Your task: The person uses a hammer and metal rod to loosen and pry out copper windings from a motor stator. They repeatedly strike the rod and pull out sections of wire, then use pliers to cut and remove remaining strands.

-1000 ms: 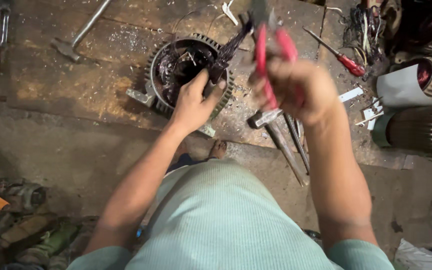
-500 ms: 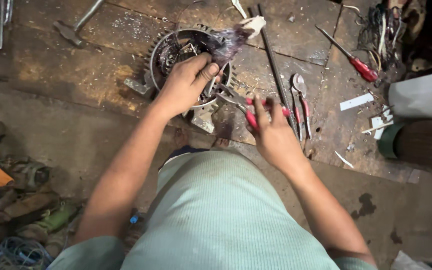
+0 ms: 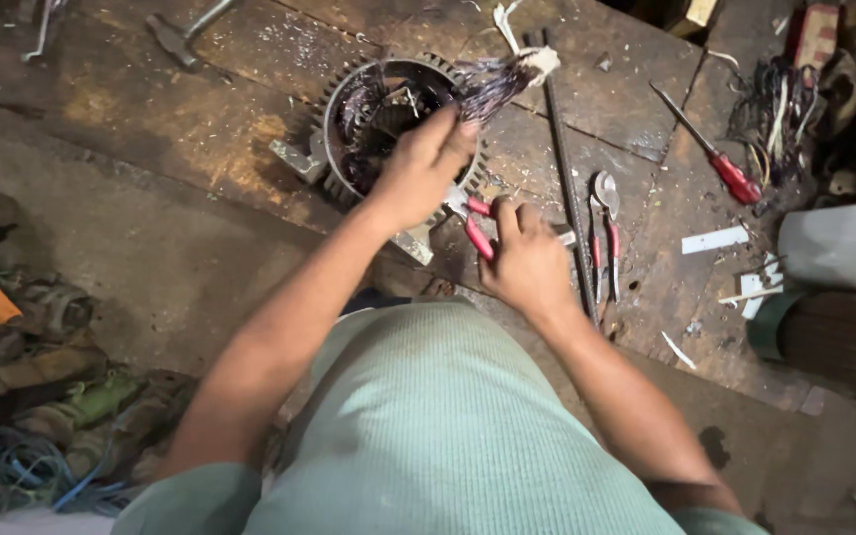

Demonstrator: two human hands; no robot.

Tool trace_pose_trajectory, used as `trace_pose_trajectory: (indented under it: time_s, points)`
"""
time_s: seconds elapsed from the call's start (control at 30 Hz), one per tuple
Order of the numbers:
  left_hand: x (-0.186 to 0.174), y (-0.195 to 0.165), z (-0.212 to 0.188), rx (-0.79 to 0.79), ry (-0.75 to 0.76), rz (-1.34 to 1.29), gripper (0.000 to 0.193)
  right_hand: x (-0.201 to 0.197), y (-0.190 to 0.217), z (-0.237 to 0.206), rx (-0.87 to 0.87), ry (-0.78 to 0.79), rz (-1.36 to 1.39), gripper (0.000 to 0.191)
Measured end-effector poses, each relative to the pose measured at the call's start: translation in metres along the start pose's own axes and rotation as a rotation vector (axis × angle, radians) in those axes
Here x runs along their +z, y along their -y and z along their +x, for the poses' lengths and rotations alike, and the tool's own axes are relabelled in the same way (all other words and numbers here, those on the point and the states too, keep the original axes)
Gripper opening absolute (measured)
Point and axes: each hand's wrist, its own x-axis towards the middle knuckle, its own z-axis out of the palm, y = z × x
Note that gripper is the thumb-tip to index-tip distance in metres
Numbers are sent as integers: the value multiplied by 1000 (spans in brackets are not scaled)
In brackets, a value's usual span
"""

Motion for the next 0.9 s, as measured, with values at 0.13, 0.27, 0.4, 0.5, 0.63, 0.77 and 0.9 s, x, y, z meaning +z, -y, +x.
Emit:
trace_pose_trajectory:
  time_s: [0.13,0.27,0.4,0.5,0.63,0.77,0.9]
  points:
    - [26,-15,10,-306,132,156,39,57,-8,2,-96,-349,234,69]
    - [32,-39,20,-106,57,329,39,52,-2,-4,-69,-387,268,67]
    - [9,-58,35,-291,254,616,45,-8,30,-15,16,-15,350,65]
    - [-7,-67,34,-37,160,767,41,-46,56,-7,-57,154,376,67]
    - [-20,-75,13,40,186,665,51,-77,29,-1,-232,314,281,78]
    - [-29,-75,-35,-297,125,497,42,-78,-39,-22,-27,631,488,54]
    - [-30,-63,-74,-94,58,367,36,-52,-79,-26,325,843,755,63]
